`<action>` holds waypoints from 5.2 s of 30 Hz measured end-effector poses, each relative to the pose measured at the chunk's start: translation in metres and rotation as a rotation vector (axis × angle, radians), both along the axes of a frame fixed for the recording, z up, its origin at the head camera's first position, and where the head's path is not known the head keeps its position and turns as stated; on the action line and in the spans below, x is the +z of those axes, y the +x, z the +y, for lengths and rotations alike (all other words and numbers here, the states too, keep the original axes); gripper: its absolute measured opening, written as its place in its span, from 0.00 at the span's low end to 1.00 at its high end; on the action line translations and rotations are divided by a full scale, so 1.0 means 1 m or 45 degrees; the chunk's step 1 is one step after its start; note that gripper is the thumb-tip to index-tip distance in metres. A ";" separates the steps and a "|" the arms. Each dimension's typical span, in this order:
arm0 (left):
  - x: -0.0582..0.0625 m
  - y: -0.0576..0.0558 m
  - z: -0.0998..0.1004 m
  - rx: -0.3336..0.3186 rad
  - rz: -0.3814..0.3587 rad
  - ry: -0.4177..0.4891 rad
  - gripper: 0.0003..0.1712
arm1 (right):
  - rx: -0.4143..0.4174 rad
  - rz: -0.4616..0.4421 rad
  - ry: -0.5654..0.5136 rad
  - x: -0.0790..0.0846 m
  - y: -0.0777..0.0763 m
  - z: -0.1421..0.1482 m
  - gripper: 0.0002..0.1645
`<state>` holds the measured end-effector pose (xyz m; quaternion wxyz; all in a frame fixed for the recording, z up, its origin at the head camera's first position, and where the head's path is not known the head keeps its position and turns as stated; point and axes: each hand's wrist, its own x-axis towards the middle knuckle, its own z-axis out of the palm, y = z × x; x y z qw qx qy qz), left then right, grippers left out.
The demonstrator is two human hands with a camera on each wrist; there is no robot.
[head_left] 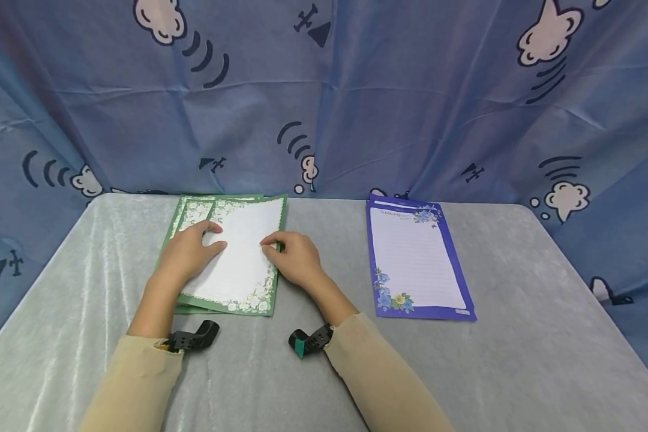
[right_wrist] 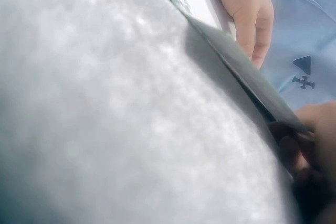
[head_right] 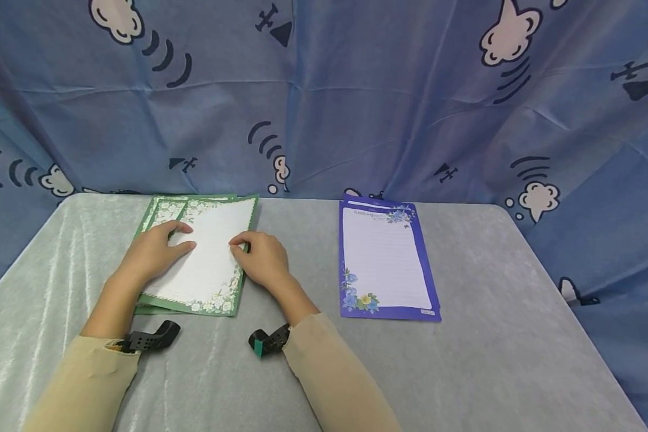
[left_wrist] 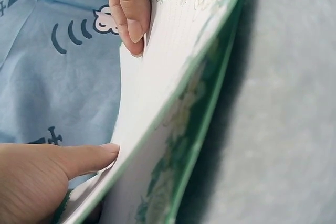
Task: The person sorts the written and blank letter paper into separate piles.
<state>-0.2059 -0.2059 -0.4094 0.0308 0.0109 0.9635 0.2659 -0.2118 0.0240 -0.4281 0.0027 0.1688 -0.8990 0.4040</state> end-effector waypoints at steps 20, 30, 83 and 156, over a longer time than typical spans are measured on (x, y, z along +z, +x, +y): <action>0.006 0.002 -0.001 -0.034 -0.006 0.047 0.24 | -0.008 -0.015 0.008 -0.001 -0.001 0.000 0.11; 0.013 0.003 -0.009 -0.074 -0.081 0.150 0.24 | -0.019 -0.054 -0.076 0.001 0.000 0.000 0.12; 0.043 0.009 0.003 -0.104 -0.022 0.236 0.20 | 0.041 -0.125 -0.200 0.039 -0.001 0.010 0.17; 0.037 0.007 0.019 -0.136 -0.048 0.225 0.20 | -0.145 -0.058 -0.460 0.055 -0.010 0.043 0.16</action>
